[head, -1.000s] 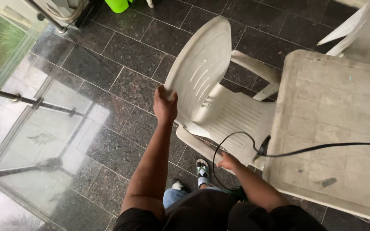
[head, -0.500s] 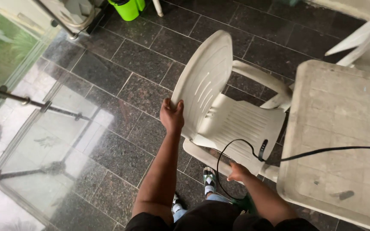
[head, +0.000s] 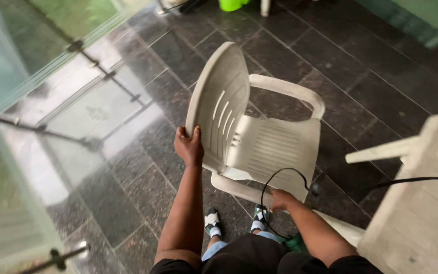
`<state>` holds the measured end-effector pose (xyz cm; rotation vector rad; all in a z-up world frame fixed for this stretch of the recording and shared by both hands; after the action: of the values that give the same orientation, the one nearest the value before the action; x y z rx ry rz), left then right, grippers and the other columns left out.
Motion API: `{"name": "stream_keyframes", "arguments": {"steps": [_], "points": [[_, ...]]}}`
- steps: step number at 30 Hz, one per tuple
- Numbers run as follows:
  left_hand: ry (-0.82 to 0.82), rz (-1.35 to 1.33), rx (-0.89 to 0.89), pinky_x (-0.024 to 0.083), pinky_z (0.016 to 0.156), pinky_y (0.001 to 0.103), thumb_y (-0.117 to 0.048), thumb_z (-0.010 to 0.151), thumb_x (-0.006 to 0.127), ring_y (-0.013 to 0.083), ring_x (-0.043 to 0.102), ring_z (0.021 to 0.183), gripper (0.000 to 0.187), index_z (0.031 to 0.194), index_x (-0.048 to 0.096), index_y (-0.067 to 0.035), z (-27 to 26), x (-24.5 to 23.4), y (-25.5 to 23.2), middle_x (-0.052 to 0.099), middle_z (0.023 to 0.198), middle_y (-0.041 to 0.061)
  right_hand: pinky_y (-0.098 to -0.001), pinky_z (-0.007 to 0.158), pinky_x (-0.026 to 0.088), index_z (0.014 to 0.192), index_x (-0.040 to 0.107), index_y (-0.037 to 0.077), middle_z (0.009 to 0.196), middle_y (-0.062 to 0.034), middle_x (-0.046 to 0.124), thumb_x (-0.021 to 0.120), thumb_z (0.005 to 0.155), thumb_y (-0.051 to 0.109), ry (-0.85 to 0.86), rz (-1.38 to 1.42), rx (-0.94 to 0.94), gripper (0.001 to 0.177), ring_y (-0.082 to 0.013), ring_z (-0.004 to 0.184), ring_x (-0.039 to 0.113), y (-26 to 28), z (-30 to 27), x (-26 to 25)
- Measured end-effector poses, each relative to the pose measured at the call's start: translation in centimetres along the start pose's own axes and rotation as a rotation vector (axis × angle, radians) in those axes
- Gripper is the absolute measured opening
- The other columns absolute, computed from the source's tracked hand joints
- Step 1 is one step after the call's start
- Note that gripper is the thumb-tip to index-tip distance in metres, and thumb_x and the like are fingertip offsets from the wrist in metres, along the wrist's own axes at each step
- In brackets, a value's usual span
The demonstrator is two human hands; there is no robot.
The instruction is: Arranging plastic table and chair on a balcony.
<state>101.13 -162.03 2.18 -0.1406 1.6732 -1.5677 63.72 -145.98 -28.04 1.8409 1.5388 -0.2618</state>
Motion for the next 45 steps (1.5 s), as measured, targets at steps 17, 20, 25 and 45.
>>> {"name": "stream_keyframes", "arguments": {"steps": [17, 20, 25, 45], "points": [[-0.588, -0.031, -0.19, 0.053, 0.067, 0.035, -0.028, 0.087, 0.082, 0.0203, 0.065, 0.069, 0.029, 0.091, 0.066, -0.004, -0.7, -28.0, 16.1, 0.071, 0.08, 0.01, -0.0447, 0.102, 0.053, 0.126, 0.063, 0.005, 0.129, -0.0188, 0.066, 0.095, 0.062, 0.031, 0.216, -0.542, -0.331, 0.076, -0.0345, 0.124, 0.062, 20.9, 9.7, 2.9], [-0.648, -0.035, -0.209, 0.054, 0.068, 0.034, -0.027, 0.088, 0.082, 0.019, 0.066, 0.071, 0.029, 0.092, 0.066, -0.003, -1.7, -31.5, 17.5, 0.072, 0.082, 0.01, -0.0454, 0.101, 0.054, 0.124, 0.065, 0.008, 0.127, -0.0169, 0.068, 0.093, 0.063, 0.031, 0.228, -0.604, -0.346, 0.071, -0.0335, 0.121, 0.064, 25.3, 8.6, 2.9], [-0.718, -0.026, -0.239, 0.054, 0.069, 0.035, -0.026, 0.088, 0.081, 0.0196, 0.066, 0.072, 0.029, 0.094, 0.065, -0.002, -2.4, -35.5, 18.6, 0.071, 0.083, 0.012, -0.0443, 0.101, 0.055, 0.123, 0.068, 0.014, 0.126, -0.0123, 0.07, 0.087, 0.069, 0.028, 0.214, -0.677, -0.304, 0.06, -0.031, 0.12, 0.066, 30.9, 6.9, 1.7], [-0.495, 0.065, -0.294, 0.054, 0.073, 0.049, -0.034, 0.091, 0.073, 0.0449, 0.071, 0.086, 0.038, 0.105, 0.064, 0.0, -2.3, -35.2, 20.5, 0.072, 0.093, 0.026, -0.0493, 0.11, 0.047, 0.135, 0.055, 0.018, 0.139, -0.0112, 0.058, 0.068, 0.085, 0.02, 0.012, -0.663, -0.186, 0.051, -0.0313, 0.135, 0.055, 29.1, 10.0, 4.6]]}}
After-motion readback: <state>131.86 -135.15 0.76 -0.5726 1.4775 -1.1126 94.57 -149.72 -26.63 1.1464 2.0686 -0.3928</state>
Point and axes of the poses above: each hand's wrist, its own z-axis towards the middle knuckle, its own x-axis out of the palm, y = z × x, the point moved 6 cm from there along z, towards the middle knuckle
